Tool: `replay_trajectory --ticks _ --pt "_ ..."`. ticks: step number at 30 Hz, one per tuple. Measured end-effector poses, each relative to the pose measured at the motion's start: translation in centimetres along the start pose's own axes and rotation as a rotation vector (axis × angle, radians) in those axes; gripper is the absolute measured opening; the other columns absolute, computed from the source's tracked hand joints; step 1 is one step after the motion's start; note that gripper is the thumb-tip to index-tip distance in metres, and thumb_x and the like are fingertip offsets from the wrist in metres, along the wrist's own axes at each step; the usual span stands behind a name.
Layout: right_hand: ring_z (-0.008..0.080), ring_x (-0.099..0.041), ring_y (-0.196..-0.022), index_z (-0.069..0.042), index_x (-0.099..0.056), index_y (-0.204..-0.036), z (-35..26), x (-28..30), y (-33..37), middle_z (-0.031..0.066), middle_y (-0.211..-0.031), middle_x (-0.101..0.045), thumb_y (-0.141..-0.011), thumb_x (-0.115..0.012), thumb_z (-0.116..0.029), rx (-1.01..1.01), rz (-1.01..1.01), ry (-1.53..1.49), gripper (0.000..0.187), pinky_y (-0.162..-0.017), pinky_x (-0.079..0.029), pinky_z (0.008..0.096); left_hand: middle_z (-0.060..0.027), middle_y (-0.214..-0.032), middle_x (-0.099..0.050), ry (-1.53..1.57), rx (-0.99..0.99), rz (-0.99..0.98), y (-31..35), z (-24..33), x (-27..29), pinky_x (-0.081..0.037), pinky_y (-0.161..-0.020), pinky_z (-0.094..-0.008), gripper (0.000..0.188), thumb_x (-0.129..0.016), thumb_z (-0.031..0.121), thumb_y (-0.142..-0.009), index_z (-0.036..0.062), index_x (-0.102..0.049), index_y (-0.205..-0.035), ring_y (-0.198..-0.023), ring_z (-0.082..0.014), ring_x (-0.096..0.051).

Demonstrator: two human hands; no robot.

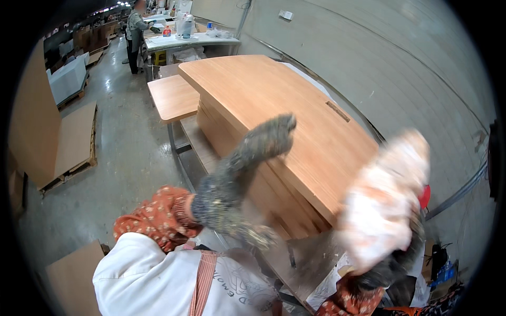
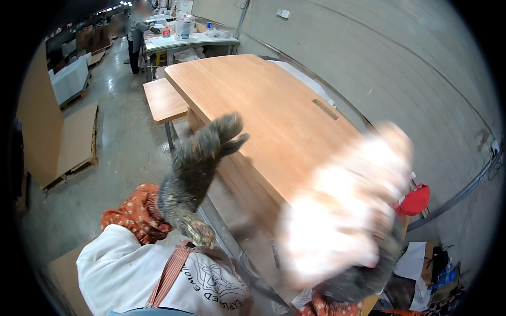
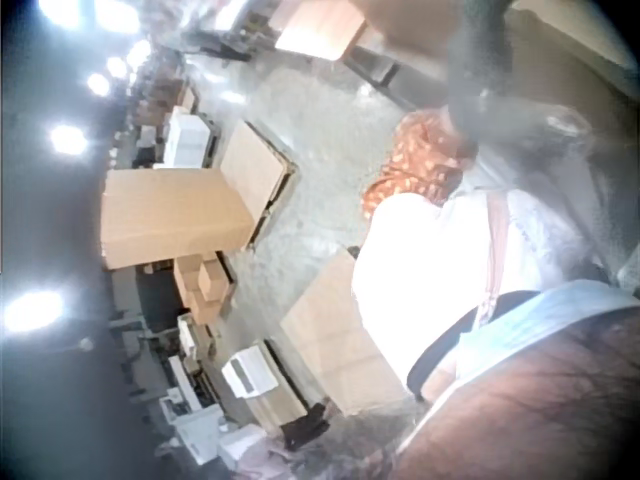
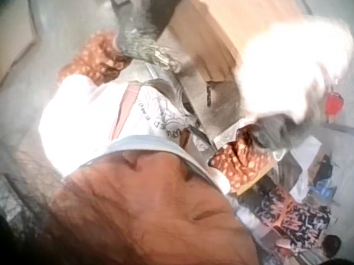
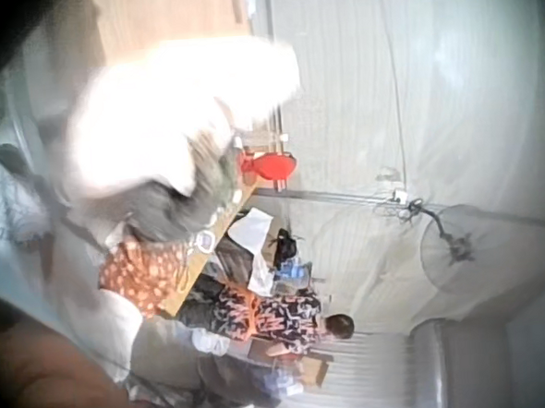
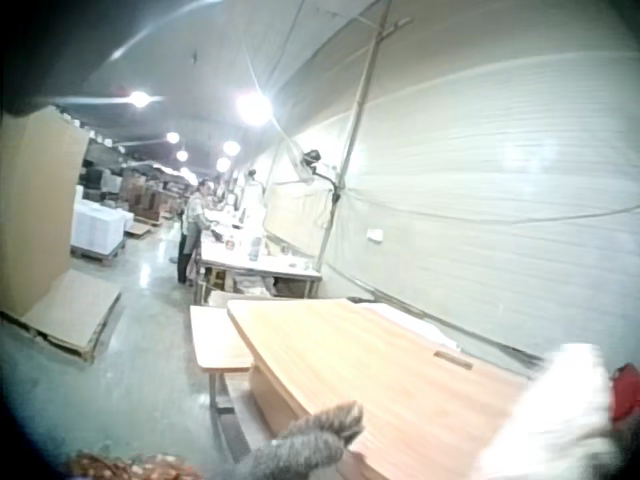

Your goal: The person applies wax to the edges and surfaces of wooden panels using a sponge and a cloth.

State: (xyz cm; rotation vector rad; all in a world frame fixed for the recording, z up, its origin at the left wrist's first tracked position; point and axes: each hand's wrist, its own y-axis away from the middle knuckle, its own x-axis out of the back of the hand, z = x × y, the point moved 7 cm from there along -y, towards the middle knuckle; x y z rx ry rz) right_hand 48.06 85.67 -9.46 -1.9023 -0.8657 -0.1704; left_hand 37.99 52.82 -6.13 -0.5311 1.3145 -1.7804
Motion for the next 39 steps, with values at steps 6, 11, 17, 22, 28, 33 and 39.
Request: replay_trajectory --ticks 6,11,17,22,28,33,39 --pt "0.0325 -0.056 -0.110 -0.004 -0.057 -0.120 -18.7 -8.3 -3.2 0.0173 -0.116 -0.060 -0.084 -0.065 -0.027 0.641 -0.522 0.027 0.043 -0.095 -0.043 0.0389 -0.0128 -0.112 -0.053 0.361 0.306 0.626 1.9 -5.0 2.6 -0.043 -0.094 -0.0401 0.041 -0.059 0.025 -0.086 -0.0025 -0.047 -0.114 -0.102 -0.0247 -0.054" --pt "0.0324 -0.056 -0.111 -0.003 -0.057 -0.120 -17.4 -7.5 -8.2 0.0174 -0.117 -0.060 -0.084 -0.065 -0.028 0.546 -0.504 0.056 0.044 -0.096 -0.042 0.0389 -0.0084 -0.110 -0.056 -0.565 0.190 0.440 -2.4 -0.7 17.0 -0.048 -0.085 -0.0340 0.040 -0.065 0.021 -0.084 0.0013 -0.048 -0.114 -0.097 -0.0188 -0.056" --pt "0.0333 -0.049 -0.119 -0.006 -0.051 -0.129 -2.9 -11.0 -12.7 0.0198 -0.128 -0.053 -0.088 -0.059 -0.037 0.225 -0.428 0.349 0.052 -0.102 -0.037 0.0394 -0.0064 -0.100 -0.064 -0.615 0.267 0.390 -6.6 -4.9 28.2 -0.051 -0.069 -0.0278 0.040 -0.072 0.018 -0.080 0.0066 -0.057 -0.115 -0.079 -0.0168 -0.062" --pt "0.0340 -0.047 -0.120 -0.008 -0.048 -0.132 -2.1 -14.0 -12.2 0.0186 -0.130 -0.051 -0.093 -0.050 -0.041 0.191 -0.571 0.337 0.052 -0.103 -0.035 0.0403 -0.0095 -0.107 -0.062 -0.825 0.018 0.299 -1.9 -7.2 21.5 -0.050 -0.081 -0.0317 0.033 -0.060 0.007 -0.086 0.0083 -0.056 -0.119 -0.095 -0.0182 -0.060" --pt "0.0318 -0.050 -0.119 -0.009 -0.051 -0.130 -1.5 -14.3 -12.1 0.0171 -0.127 -0.054 -0.093 -0.051 -0.039 0.197 -0.556 0.279 0.048 -0.101 -0.037 0.0393 -0.0096 -0.124 -0.055 -1.302 -0.096 -0.100 4.4 -7.0 6.0 -0.042 -0.099 -0.0409 0.036 -0.050 0.016 -0.090 0.0127 -0.052 -0.125 -0.114 -0.0220 -0.053" --pt "0.0321 -0.051 -0.117 -0.009 -0.051 -0.130 -1.4 -14.6 -12.2 0.0163 -0.127 -0.055 -0.093 -0.050 -0.040 0.191 -0.577 0.274 0.048 -0.100 -0.039 0.0385 -0.0088 -0.130 -0.051 -1.106 -0.147 -0.225 7.5 -5.8 -10.2 -0.040 -0.101 -0.0396 0.039 -0.046 0.027 -0.091 0.0148 -0.049 -0.128 -0.122 -0.0211 -0.047" --pt "0.0326 -0.052 -0.116 -0.008 -0.054 -0.127 -0.5 -14.1 -12.4 0.0171 -0.126 -0.055 -0.092 -0.051 -0.039 0.224 -0.561 0.264 0.047 -0.100 -0.039 0.0389 -0.0130 -0.114 -0.058 -0.537 -0.387 -0.705 11.2 -4.7 -16.9 -0.044 -0.092 -0.0406 0.040 -0.052 0.026 -0.085 0.0095 -0.054 -0.121 -0.106 -0.0254 -0.055"
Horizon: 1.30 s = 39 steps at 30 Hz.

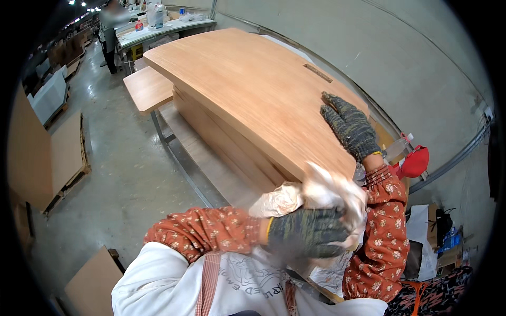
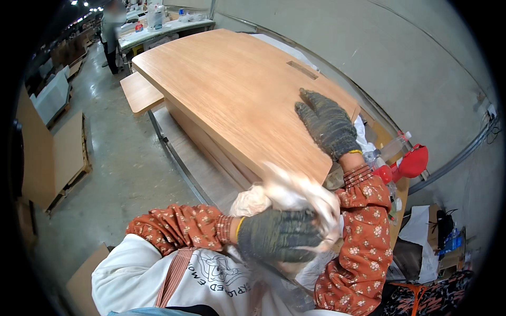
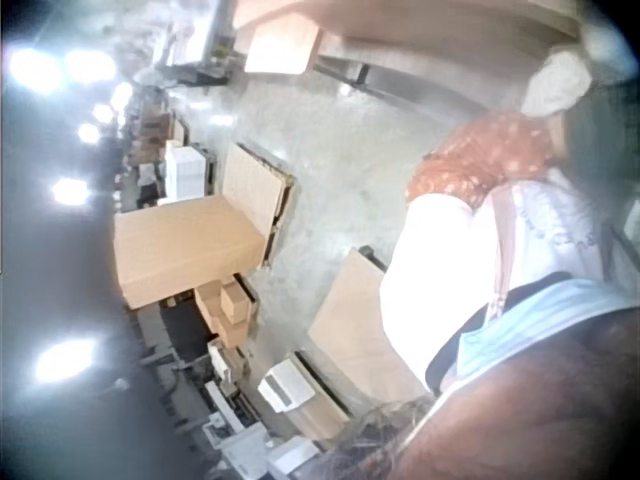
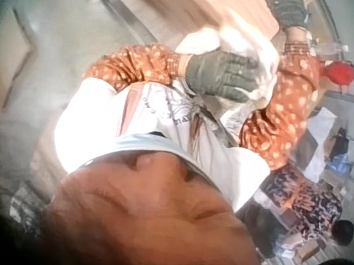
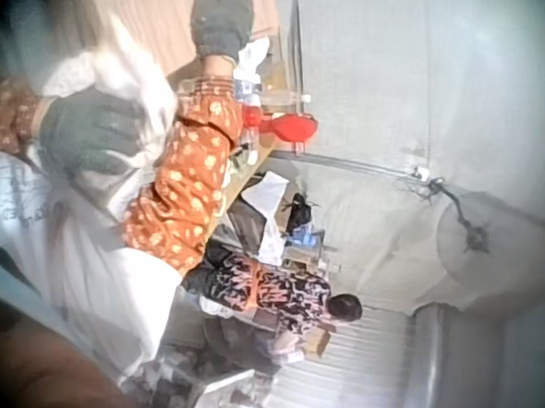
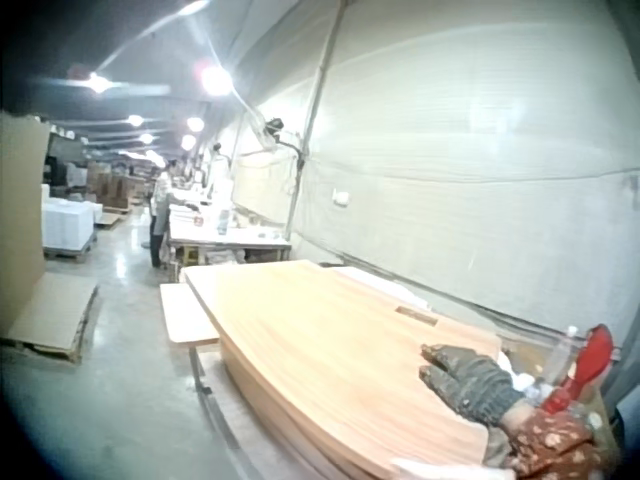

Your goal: The person applies wax to the edges and surfaces of wooden panels using a sponge and a cloth.

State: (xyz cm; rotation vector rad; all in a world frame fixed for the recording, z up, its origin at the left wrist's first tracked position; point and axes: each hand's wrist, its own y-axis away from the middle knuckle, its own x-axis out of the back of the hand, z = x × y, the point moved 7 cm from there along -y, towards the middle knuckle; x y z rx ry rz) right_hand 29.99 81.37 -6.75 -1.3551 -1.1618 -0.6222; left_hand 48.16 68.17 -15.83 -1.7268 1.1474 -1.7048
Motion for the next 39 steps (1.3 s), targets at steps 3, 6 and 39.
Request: replay_trajectory --ticks 3,6,39 --pt "0.0337 -0.051 -0.116 -0.006 -0.055 -0.125 -0.3 0.7 0.4 0.0194 -0.125 -0.055 -0.091 -0.051 -0.040 -0.025 0.010 0.031 0.048 -0.100 -0.038 0.0405 -0.0137 -0.108 -0.061 0.009 -0.094 -0.052 0.7 1.3 0.6 -0.045 -0.090 -0.0451 0.038 -0.056 0.027 -0.081 0.0090 -0.058 -0.114 -0.100 -0.0298 -0.059" --pt "0.0332 -0.051 -0.117 -0.006 -0.055 -0.126 -0.5 0.1 0.0 0.0195 -0.126 -0.054 -0.092 -0.048 -0.040 0.069 0.028 0.045 0.048 -0.100 -0.039 0.0402 -0.0133 -0.105 -0.062 -0.106 -0.067 -0.081 1.9 2.6 3.8 -0.046 -0.090 -0.0514 0.036 -0.058 0.031 -0.077 0.0107 -0.062 -0.108 -0.099 -0.0346 -0.060" --pt "0.0315 -0.055 -0.112 -0.006 -0.060 -0.119 0.4 0.9 0.8 0.0162 -0.122 -0.058 -0.090 -0.057 -0.031 0.002 0.067 0.051 0.038 -0.097 -0.043 0.0395 -0.0147 -0.129 -0.055 -0.867 0.560 0.020 22.5 -25.0 37.8 -0.036 -0.105 -0.0401 0.037 -0.051 0.010 -0.091 0.0016 -0.054 -0.127 -0.123 -0.0298 -0.049"
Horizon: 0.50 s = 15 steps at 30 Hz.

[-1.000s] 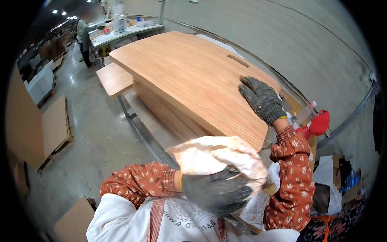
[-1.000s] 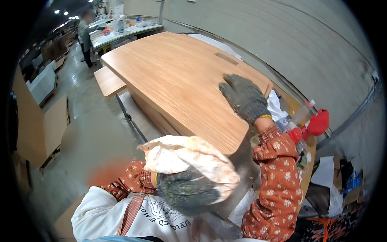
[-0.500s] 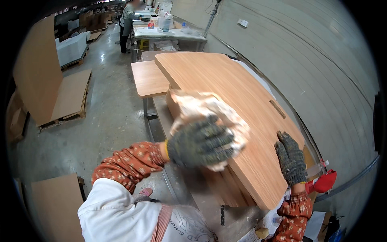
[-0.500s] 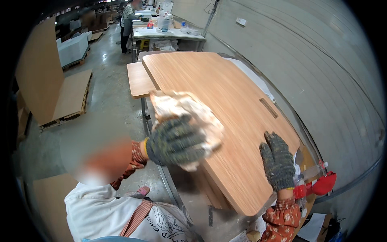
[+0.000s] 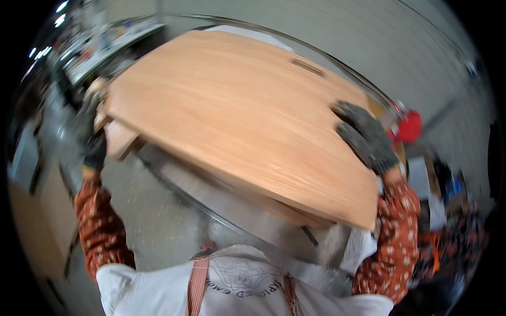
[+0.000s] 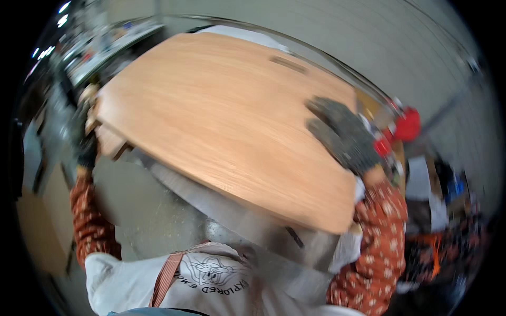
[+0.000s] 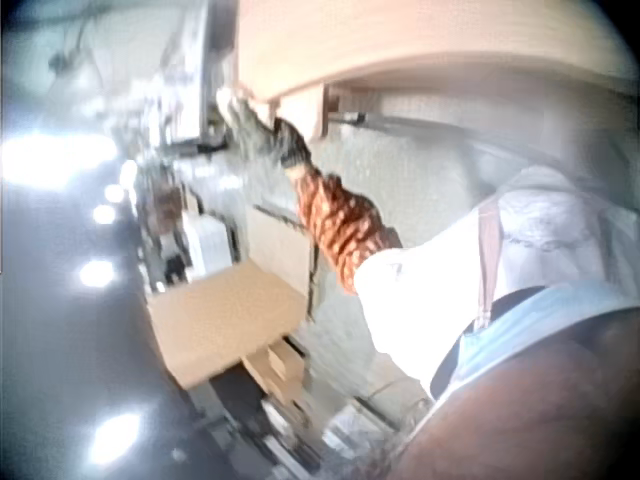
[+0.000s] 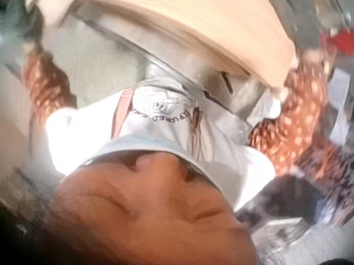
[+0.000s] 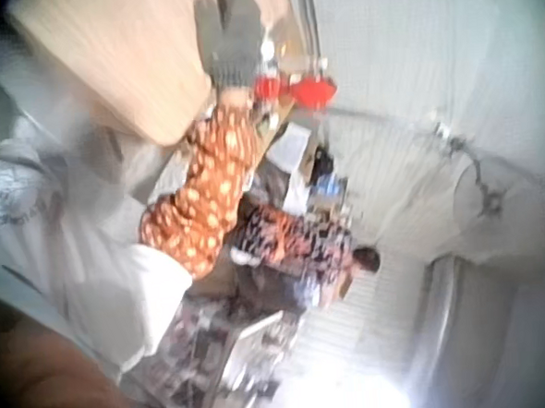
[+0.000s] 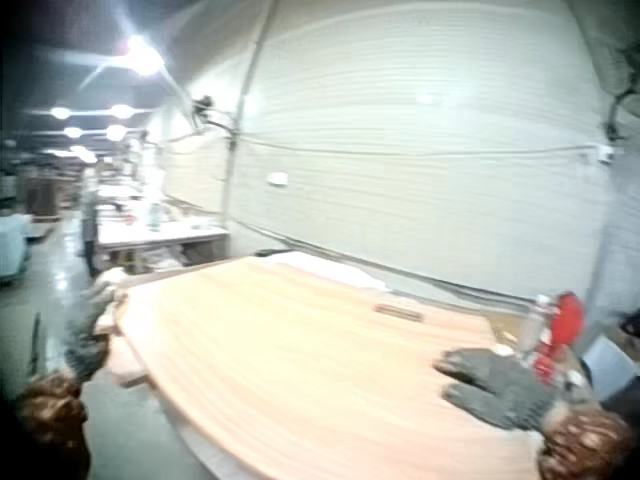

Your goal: The person applies wax to the edges and surfaces of wooden panels using a sponge and a cloth.

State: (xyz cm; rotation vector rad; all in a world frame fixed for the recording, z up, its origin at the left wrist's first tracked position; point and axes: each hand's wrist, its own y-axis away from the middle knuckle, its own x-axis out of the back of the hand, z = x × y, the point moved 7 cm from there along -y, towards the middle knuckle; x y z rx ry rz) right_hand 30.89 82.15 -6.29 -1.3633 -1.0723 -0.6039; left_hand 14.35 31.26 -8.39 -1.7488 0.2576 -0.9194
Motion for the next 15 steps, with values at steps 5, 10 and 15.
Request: replay_trajectory --ticks 5,10,15 --pt "0.0302 -0.056 -0.110 -0.008 -0.062 -0.117 0.1 0.9 -1.7 0.0136 -0.121 -0.060 -0.088 -0.056 -0.042 -0.140 -0.002 -0.015 0.045 -0.096 -0.043 0.0379 -0.0180 -0.125 -0.057 -0.141 -0.120 0.086 -4.3 11.2 0.3 -0.039 -0.100 -0.0391 0.033 -0.050 0.011 -0.093 -0.0046 -0.055 -0.122 -0.119 -0.0333 -0.052" --pt "0.0310 -0.058 -0.107 -0.009 -0.062 -0.117 0.2 0.7 0.0 0.0144 -0.116 -0.062 -0.086 -0.057 -0.046 -0.152 0.016 -0.096 0.049 -0.093 -0.045 0.0384 -0.0107 -0.139 -0.046 -0.111 -0.150 0.040 -1.3 23.9 -1.3 -0.032 -0.108 -0.0400 0.039 -0.042 0.026 -0.096 0.0094 -0.050 -0.131 -0.129 -0.0257 -0.043" --pt "0.0301 -0.060 -0.102 -0.010 -0.061 -0.118 -0.3 1.2 0.6 0.0148 -0.112 -0.064 -0.086 -0.058 -0.045 -0.141 0.053 -0.137 0.048 -0.090 -0.046 0.0381 -0.0178 -0.135 -0.048 0.010 -0.341 0.023 -0.7 38.6 -1.8 -0.028 -0.109 -0.0474 0.045 -0.046 0.032 -0.094 0.0027 -0.053 -0.127 -0.127 -0.0362 -0.043"
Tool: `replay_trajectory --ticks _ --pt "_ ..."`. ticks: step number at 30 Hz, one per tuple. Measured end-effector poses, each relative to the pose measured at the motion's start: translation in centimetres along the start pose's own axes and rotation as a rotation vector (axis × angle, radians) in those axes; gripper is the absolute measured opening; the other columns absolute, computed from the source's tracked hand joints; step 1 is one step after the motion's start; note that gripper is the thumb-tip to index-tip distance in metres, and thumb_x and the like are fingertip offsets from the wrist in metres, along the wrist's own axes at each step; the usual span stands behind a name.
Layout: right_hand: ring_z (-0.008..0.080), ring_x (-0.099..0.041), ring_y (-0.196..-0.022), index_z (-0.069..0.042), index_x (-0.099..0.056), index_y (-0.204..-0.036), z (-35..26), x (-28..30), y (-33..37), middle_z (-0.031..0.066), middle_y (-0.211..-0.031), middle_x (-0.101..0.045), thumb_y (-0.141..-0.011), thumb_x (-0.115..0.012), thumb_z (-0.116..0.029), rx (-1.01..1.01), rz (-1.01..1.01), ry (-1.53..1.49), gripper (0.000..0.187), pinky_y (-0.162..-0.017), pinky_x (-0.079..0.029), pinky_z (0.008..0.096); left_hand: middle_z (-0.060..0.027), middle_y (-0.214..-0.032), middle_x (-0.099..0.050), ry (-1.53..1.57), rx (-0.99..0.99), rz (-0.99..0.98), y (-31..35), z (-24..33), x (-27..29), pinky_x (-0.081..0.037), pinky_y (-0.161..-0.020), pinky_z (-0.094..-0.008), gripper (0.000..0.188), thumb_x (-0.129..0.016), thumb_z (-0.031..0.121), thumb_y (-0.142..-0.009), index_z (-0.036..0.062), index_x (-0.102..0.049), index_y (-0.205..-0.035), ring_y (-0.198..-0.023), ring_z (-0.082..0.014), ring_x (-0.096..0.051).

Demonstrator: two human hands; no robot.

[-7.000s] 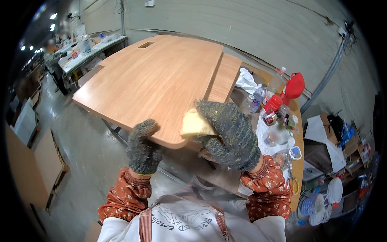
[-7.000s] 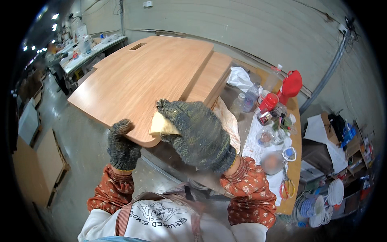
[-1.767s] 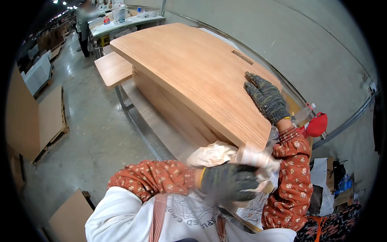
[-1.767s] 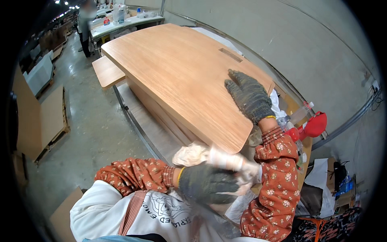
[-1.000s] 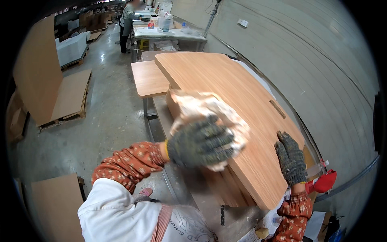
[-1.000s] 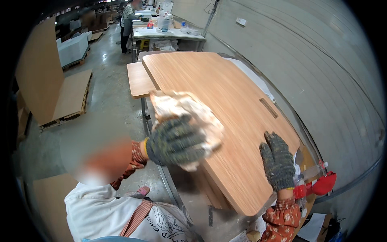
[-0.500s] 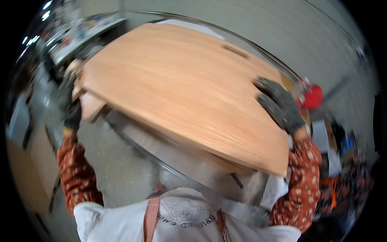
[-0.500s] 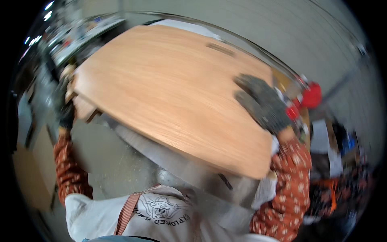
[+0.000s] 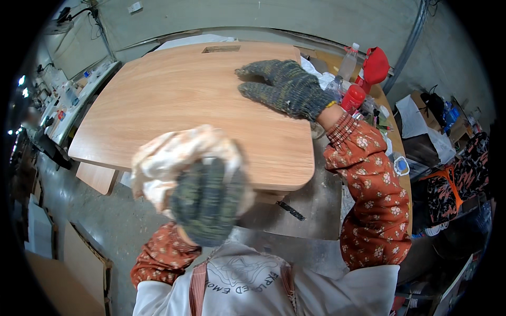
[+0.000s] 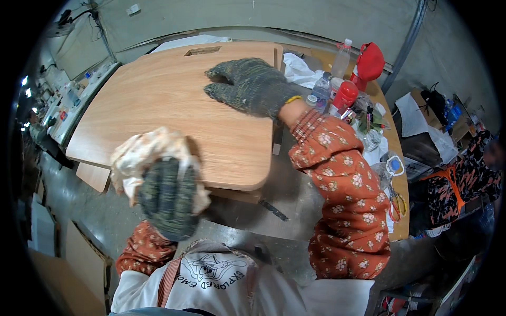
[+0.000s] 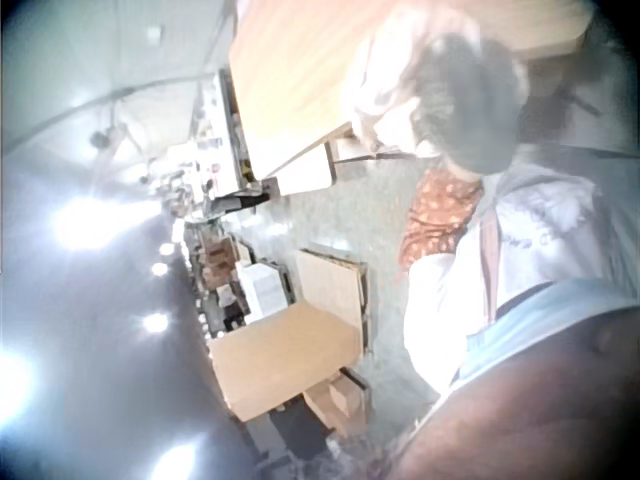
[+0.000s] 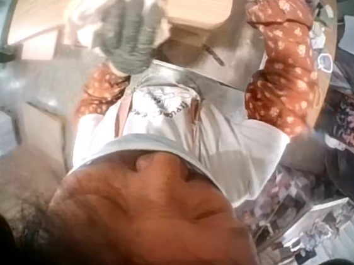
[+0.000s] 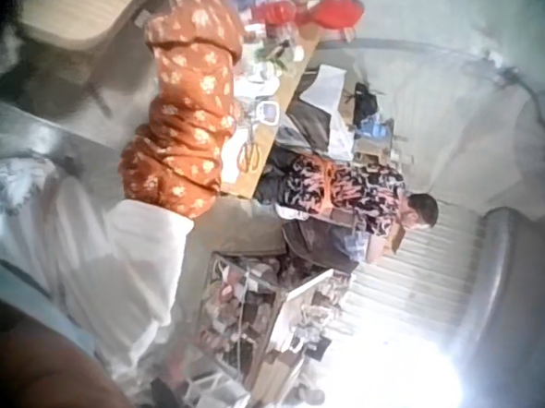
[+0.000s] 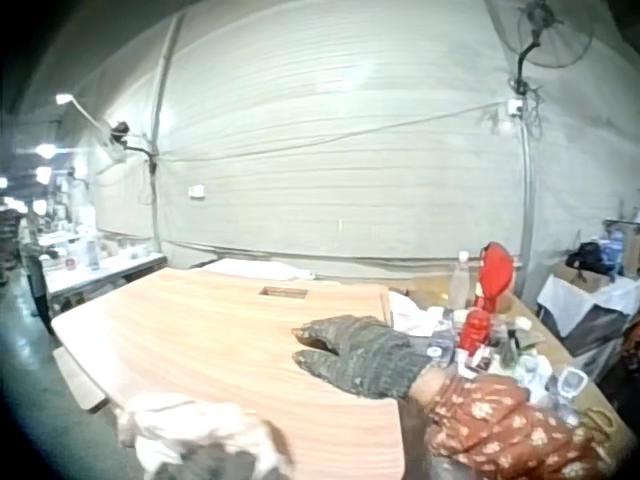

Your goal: The person applies wax to the edges and surfaces of wooden panels using a sponge and a cloth.

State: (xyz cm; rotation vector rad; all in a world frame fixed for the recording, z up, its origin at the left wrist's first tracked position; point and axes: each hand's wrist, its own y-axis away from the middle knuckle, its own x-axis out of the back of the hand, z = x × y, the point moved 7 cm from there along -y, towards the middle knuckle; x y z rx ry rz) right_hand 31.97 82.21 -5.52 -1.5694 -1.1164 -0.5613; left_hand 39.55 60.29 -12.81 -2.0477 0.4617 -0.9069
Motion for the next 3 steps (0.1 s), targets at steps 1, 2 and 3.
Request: replay_trajectory --ticks 1,2,3 --pt "0.0286 -0.061 -0.102 -0.010 -0.061 -0.118 -0.2 -0.5 -0.3 0.0151 -0.112 -0.064 -0.086 -0.060 -0.042 0.023 0.003 -0.038 0.046 -0.090 -0.047 0.0369 -0.0179 -0.136 -0.047 -0.044 -0.020 0.039 -1.1 2.1 0.3 -0.024 -0.111 -0.0473 0.053 -0.050 0.041 -0.090 0.0048 -0.052 -0.129 -0.128 -0.0368 -0.042" --pt "0.0270 -0.062 -0.102 -0.009 -0.061 -0.118 -0.2 -1.0 -0.5 0.0154 -0.112 -0.064 -0.085 -0.062 -0.040 0.044 0.004 -0.074 0.045 -0.090 -0.048 0.0358 -0.0179 -0.137 -0.047 -0.083 -0.041 0.080 -2.2 3.8 0.4 -0.020 -0.113 -0.0472 0.062 -0.054 0.050 -0.087 0.0069 -0.051 -0.130 -0.129 -0.0374 -0.041" --pt "0.0268 -0.062 -0.102 -0.009 -0.061 -0.119 0.0 -0.9 -0.3 0.0160 -0.112 -0.064 -0.085 -0.062 -0.040 0.057 0.019 -0.095 0.045 -0.090 -0.048 0.0359 -0.0179 -0.137 -0.047 -0.092 -0.039 0.079 -2.3 4.3 0.6 -0.020 -0.113 -0.0472 0.062 -0.054 0.050 -0.087 0.0069 -0.051 -0.130 -0.129 -0.0374 -0.041"
